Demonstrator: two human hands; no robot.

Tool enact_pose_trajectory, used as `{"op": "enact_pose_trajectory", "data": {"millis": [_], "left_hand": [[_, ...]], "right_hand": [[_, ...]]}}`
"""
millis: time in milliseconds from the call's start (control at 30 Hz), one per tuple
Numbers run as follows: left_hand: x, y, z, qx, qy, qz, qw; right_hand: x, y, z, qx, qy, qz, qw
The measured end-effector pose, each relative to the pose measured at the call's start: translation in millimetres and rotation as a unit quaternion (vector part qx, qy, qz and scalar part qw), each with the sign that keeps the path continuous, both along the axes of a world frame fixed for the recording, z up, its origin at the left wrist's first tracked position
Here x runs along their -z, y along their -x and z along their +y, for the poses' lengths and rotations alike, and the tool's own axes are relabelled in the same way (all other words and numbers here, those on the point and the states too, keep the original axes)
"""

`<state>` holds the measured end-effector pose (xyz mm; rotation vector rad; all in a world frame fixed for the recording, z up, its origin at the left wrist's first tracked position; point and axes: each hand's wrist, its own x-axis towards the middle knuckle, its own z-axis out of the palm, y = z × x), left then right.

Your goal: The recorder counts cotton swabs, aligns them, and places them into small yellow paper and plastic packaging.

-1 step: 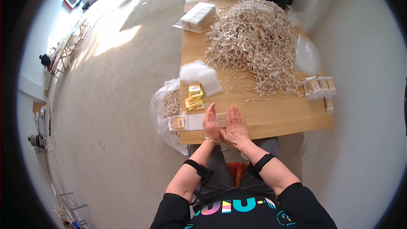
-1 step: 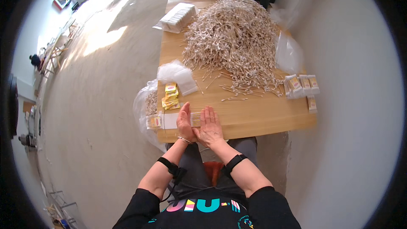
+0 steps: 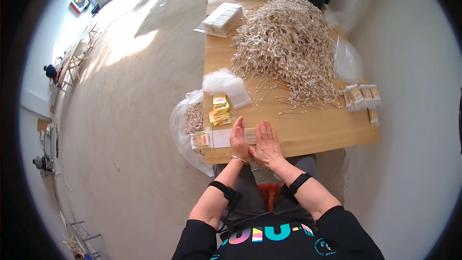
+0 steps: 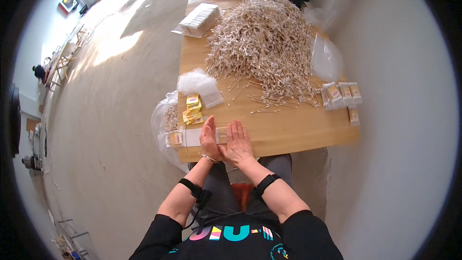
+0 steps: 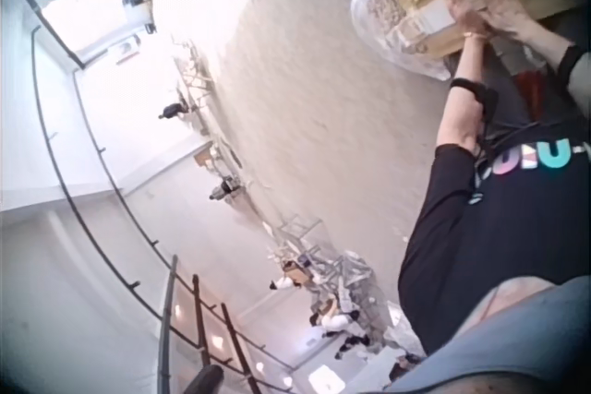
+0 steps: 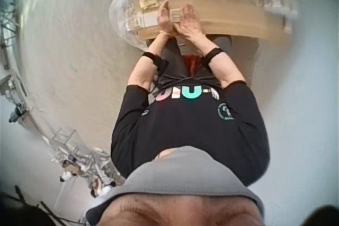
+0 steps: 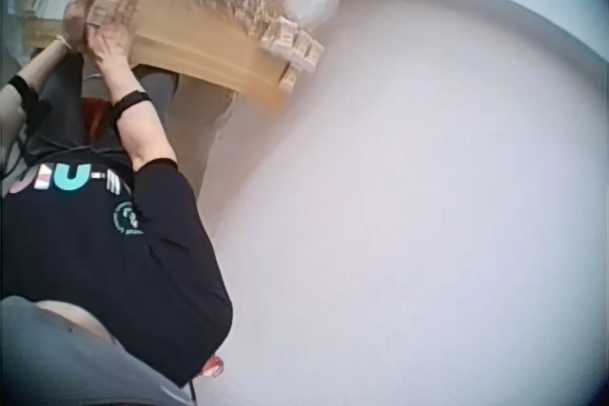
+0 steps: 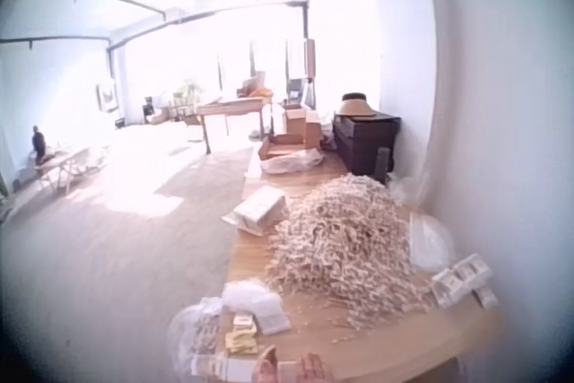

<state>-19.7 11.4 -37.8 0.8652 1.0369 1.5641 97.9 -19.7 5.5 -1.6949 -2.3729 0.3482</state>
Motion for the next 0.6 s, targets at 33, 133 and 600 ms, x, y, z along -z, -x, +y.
{"op": "enact_pose_trajectory", "data": {"millis": [33,133,600], "left_hand": [[1.3,-0.3,0.5,-0.002,0.003,-0.008,1.000],[2.4,0.0,1.0,-0.015,0.012,-0.032,0.999],[-43.9,18.0,-25.5,0.012,-0.062,0.338,0.939]], "right_hand": [[0.1,-1.5,0.1,-0.013,0.000,0.003,1.000],[0.1,-7.9,-1.0,-0.031,-0.016,-0.003,0.999],[-10.1,-11.9,-0.2,-0.039,0.015,-0.003,0.999]]}}
